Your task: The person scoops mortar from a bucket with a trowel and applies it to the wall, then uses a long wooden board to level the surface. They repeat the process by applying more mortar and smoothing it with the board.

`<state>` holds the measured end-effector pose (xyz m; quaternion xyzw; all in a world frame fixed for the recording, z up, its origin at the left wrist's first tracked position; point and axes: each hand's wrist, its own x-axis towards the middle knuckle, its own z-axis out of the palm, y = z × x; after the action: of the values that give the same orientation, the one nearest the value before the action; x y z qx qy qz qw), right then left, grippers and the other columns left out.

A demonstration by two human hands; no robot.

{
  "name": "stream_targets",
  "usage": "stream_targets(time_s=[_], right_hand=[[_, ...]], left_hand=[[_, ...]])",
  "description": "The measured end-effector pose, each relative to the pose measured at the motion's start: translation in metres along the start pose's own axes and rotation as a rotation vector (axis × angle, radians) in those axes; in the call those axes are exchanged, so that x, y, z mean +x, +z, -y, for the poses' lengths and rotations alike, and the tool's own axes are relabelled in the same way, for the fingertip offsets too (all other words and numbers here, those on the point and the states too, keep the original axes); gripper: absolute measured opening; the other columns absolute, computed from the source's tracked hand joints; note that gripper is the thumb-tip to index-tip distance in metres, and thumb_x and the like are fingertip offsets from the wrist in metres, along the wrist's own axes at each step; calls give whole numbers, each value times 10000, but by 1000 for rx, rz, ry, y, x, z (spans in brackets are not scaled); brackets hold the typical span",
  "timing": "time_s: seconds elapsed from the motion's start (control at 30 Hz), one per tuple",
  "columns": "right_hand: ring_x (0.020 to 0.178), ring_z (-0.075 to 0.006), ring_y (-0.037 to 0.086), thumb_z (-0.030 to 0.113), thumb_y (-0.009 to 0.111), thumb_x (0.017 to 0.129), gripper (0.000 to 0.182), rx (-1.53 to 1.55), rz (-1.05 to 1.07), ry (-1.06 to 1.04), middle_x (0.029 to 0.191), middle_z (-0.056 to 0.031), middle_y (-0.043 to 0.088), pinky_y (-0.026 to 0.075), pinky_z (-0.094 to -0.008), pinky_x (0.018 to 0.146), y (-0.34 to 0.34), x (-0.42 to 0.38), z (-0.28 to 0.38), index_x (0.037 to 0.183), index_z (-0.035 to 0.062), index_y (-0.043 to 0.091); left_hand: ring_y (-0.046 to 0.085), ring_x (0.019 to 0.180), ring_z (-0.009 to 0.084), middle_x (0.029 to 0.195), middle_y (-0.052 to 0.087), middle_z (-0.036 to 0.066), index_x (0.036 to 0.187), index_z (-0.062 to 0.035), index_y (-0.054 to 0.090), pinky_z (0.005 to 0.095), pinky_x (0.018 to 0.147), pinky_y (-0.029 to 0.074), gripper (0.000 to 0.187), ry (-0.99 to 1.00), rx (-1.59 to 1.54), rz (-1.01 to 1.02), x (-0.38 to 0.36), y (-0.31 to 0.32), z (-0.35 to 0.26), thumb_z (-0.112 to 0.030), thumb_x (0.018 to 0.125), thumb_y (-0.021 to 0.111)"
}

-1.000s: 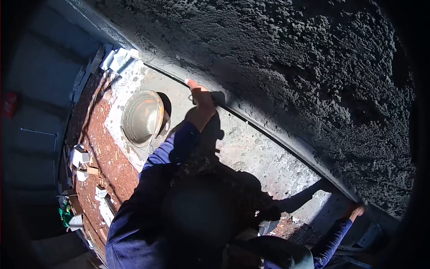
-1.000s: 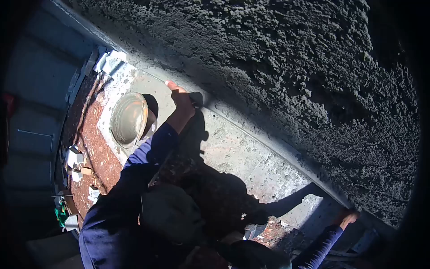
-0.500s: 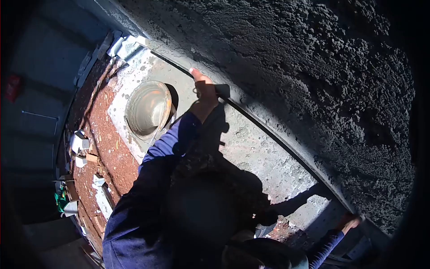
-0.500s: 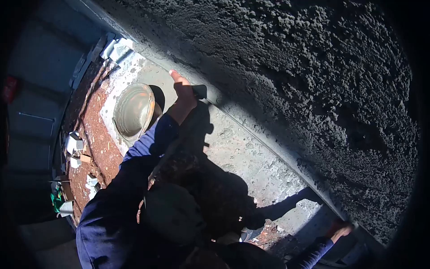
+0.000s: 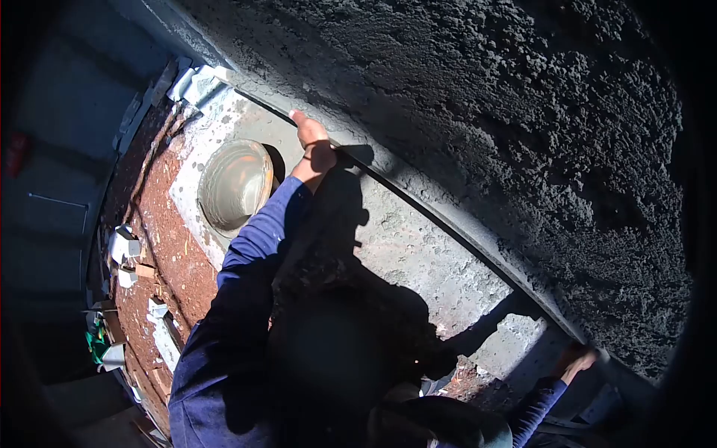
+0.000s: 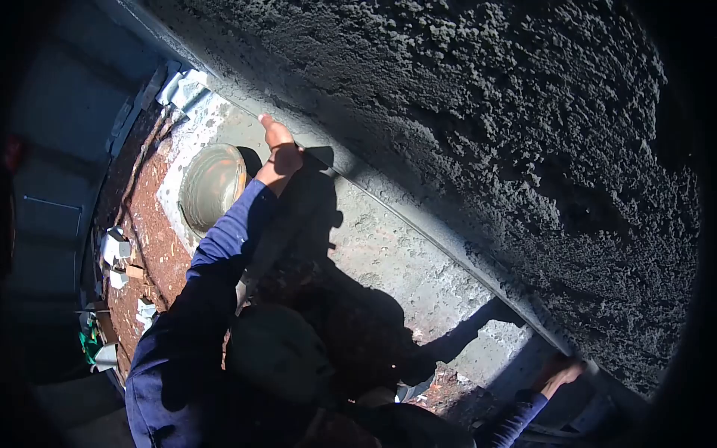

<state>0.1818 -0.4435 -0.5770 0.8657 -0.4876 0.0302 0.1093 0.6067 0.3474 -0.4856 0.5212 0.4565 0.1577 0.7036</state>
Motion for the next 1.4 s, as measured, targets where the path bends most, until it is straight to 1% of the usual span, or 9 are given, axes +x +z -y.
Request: stream_targets(time_s=[0.17, 0.33, 0.7, 0.77, 0.83, 0.9, 1.03, 1.17, 1.4], right_hand=[[931, -270, 628, 182, 571, 792, 356, 36, -81, -21, 1075, -131, 648, 506, -369, 748, -5, 18, -55, 1107, 25, 621], [968, -271, 620, 167, 578, 787, 356, 91, -36, 50, 1088, -132, 645, 500, -360, 780, -8, 12, -4, 1111, 26, 617], [1047, -272, 604, 134, 593, 775, 361, 1044, -206, -332, 1116, -134, 638, 488, -339, 853, 36, 64, -102, 1120, 29, 608], [1053, -282, 582, 241, 470, 914, 398, 1864, -89, 730, 1202, -140, 586, 511, -429, 871, -47, 25, -25, 1204, -23, 538], [1117, -234, 545, 297, 461, 918, 446, 1723, -50, 691, 1266, -100, 554, 456, -407, 945, 12, 41, -57, 1265, 19, 506], [1261, -225, 447, 422, 529, 851, 631, 1779, 116, 177, 1387, -72, 462, 414, -319, 982, 21, 19, -18, 1369, 81, 412], [1238, -207, 443, 309, 282, 938, 484, 1809, 72, 699, 1378, -38, 469, 322, -296, 1036, -88, -63, 121, 1331, 83, 451], [1156, -202, 511, 312, 281, 951, 461, 1686, 35, 761, 1287, -51, 546, 387, -300, 967, -183, -81, 148, 1273, 58, 491], [1144, -316, 524, 355, 185, 988, 519, 1946, -100, 766, 1294, -109, 516, 445, -475, 957, -147, -24, 63, 1269, 29, 475]], left_hand=[[349, 1308, 263, 1470, 297, 151, 1450, -34, 222, 375, 1076, 256, 832, 29, -229, 182, -49, 12, 71, -663, 907, 251], [366, 1293, 260, 1460, 333, 126, 1459, -49, 197, 376, 1079, 253, 836, -55, -163, 188, 31, 7, 107, -669, 902, 261], [507, 1090, 225, 1183, 507, 119, 1384, -10, 261, 370, 854, 460, 808, -97, -120, 414, -78, -12, 24, -667, 914, 246], [526, 1067, 219, 1194, 506, 108, 1418, -83, 213, 345, 835, 474, 793, -6, -169, 457, -75, -10, 69, -684, 903, 256], [519, 551, 132, 726, 597, -21, 894, -179, 544, 245, 445, 357, 635, -39, -257, 455, -64, -6, 85, -756, 843, 286], [579, 612, 225, 805, 638, 58, 989, -138, 544, 305, 550, 462, 697, 39, -197, 507, -61, -8, 61, -764, 836, 278], [378, 1278, 328, 1447, 306, 167, 1425, -13, 224, 506, 1035, 333, 729, 214, -102, 153, -41, -1, -20, -563, 947, 218], [538, 707, 219, 984, 586, 73, 1172, -123, 457, 337, 473, 366, 567, 191, 1, 164, -35, -6, -48, -562, 948, 177], [508, 630, 188, 985, 562, 110, 1269, -121, 389, 297, 426, 358, 610, 34, -2, 274, -129, -3, 7, -606, 938, 224]])
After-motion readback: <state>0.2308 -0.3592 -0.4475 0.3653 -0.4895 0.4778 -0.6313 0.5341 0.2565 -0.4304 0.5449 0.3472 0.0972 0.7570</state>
